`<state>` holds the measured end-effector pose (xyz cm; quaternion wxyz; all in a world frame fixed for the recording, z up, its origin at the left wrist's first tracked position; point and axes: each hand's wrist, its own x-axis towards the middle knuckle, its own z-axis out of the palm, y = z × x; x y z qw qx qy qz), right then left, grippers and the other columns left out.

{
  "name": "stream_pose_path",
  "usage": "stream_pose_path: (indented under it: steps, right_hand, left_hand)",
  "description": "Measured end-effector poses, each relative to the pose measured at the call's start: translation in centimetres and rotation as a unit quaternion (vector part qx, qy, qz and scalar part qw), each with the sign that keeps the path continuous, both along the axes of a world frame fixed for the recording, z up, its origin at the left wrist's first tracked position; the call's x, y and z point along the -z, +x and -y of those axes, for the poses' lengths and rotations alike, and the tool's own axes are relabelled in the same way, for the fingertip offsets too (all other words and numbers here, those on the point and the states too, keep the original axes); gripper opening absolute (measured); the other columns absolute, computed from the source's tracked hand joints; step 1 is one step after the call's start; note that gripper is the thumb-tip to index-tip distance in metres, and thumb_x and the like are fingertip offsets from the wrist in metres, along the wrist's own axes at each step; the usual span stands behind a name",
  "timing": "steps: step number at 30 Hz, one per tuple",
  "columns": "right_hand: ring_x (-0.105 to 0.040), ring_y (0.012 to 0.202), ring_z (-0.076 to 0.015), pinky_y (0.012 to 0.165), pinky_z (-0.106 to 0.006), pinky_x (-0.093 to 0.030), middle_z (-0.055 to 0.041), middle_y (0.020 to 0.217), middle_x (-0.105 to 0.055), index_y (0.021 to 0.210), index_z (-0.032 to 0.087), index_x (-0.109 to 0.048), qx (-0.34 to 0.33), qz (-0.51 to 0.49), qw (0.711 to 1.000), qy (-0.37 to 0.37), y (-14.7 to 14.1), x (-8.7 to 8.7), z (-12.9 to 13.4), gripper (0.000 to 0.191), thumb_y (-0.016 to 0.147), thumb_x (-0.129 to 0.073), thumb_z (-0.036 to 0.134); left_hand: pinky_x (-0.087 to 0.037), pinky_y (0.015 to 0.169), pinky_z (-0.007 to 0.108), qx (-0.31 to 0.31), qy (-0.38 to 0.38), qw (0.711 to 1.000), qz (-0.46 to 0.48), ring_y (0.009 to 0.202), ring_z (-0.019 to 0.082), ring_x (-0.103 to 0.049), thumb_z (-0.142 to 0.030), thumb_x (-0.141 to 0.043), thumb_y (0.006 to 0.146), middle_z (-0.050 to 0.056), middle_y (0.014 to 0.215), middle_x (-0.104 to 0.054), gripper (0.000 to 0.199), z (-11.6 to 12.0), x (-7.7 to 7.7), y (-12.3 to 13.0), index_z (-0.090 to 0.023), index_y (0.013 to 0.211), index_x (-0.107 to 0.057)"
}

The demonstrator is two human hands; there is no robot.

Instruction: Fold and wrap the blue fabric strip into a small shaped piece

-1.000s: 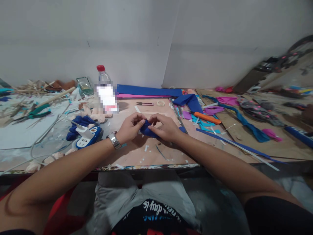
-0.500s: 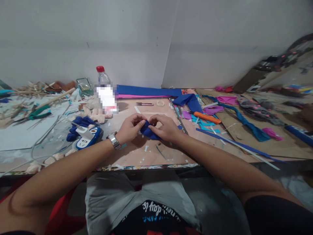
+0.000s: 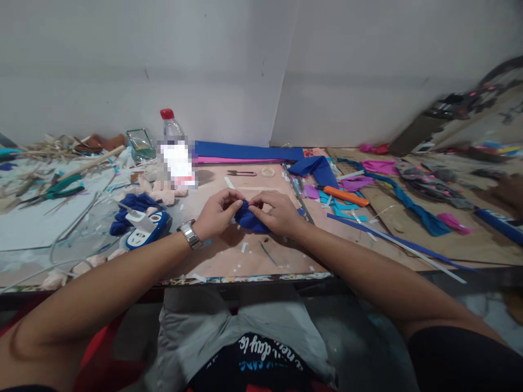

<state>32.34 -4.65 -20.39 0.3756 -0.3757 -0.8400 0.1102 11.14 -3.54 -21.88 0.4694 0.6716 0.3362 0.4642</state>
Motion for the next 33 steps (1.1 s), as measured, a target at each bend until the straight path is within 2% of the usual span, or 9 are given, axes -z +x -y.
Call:
stream_pose_path:
  steps: [8,11,15,18,22,27,31,33]
  right_hand:
    - [-0.064,0.075,-0.0183,0.075,-0.032,-0.049,-0.0029,0.080,-0.071,0.084,0.019,-0.069,-0.001,-0.014,1.000,-0.022,-0.07,0.07,-0.14,0.012,0.091,-0.068,0.028]
    - [-0.063,0.075,-0.0176,0.074,-0.032,-0.050,-0.0023,0.082,-0.069,0.091,0.019,-0.068,-0.009,-0.025,0.999,-0.034,-0.08,0.10,-0.18,0.008,0.089,-0.070,0.027]
    - [-0.063,0.079,-0.0179,0.078,-0.034,-0.051,-0.0030,0.087,-0.067,0.107,0.021,-0.071,-0.040,-0.030,0.999,-0.018,-0.03,0.08,-0.21,0.016,0.092,-0.068,0.025]
    - [-0.064,0.082,-0.0183,0.080,-0.035,-0.052,-0.0048,0.092,-0.067,0.108,0.023,-0.074,-0.053,-0.026,0.998,-0.008,0.02,0.10,-0.27,0.016,0.095,-0.065,0.023]
    - [-0.064,0.085,-0.0189,0.081,-0.035,-0.052,-0.0054,0.094,-0.066,0.111,0.022,-0.075,-0.054,-0.025,0.998,-0.002,0.09,0.18,-0.35,0.019,0.096,-0.064,0.022]
    - [-0.063,0.087,-0.0193,0.083,-0.036,-0.052,-0.0056,0.095,-0.062,0.119,0.022,-0.073,-0.068,-0.006,0.998,0.003,0.10,0.21,-0.27,0.025,0.097,-0.062,0.022]
    - [-0.062,0.093,-0.0209,0.086,-0.038,-0.052,-0.0062,0.099,-0.060,0.117,0.023,-0.072,-0.075,-0.003,0.997,-0.008,0.04,0.24,-0.22,0.022,0.098,-0.061,0.022]
    - [-0.062,0.093,-0.0207,0.087,-0.038,-0.052,-0.0065,0.101,-0.059,0.114,0.022,-0.071,-0.081,-0.006,0.997,-0.015,0.00,0.23,-0.24,0.019,0.098,-0.061,0.022]
  left_hand:
    - [-0.051,0.069,0.027,0.020,-0.024,0.999,0.011,0.072,0.014,-0.067,-0.043,-0.074,0.088,0.002,0.080,-0.071,0.032,0.07,0.03,-0.03,-0.017,0.103,-0.063]
    - [-0.052,0.070,0.027,0.030,-0.029,0.999,0.012,0.071,0.014,-0.068,-0.045,-0.075,0.088,0.003,0.081,-0.074,0.035,0.05,0.13,-0.05,-0.017,0.106,-0.063]
    - [-0.054,0.074,0.028,0.054,-0.029,0.998,0.017,0.079,0.016,-0.071,-0.049,-0.073,0.090,0.006,0.086,-0.077,0.039,-0.11,0.36,-0.08,-0.017,0.111,-0.062]
    - [-0.056,0.080,0.032,0.074,-0.033,0.997,0.018,0.089,0.020,-0.074,-0.049,-0.070,0.092,0.008,0.092,-0.078,0.041,-0.14,0.54,-0.08,-0.018,0.117,-0.060]
    - [-0.056,0.091,0.039,0.091,-0.030,0.995,0.024,0.101,0.024,-0.075,-0.043,-0.076,0.090,0.013,0.111,-0.078,0.043,0.02,0.71,-0.01,-0.018,0.120,-0.058]
    - [-0.056,0.094,0.043,0.095,-0.033,0.995,0.021,0.104,0.026,-0.075,-0.040,-0.075,0.090,0.014,0.112,-0.078,0.043,0.20,0.67,0.05,-0.018,0.122,-0.057]
    - [-0.056,0.093,0.042,0.108,-0.033,0.994,0.012,0.104,0.026,-0.074,-0.043,-0.073,0.092,0.014,0.113,-0.077,0.043,0.27,0.64,0.12,-0.019,0.123,-0.056]
    - [-0.056,0.091,0.040,0.086,-0.008,0.996,-0.007,0.104,0.025,-0.073,-0.042,-0.073,0.091,0.012,0.113,-0.076,0.040,0.25,0.67,0.14,-0.019,0.120,-0.058]
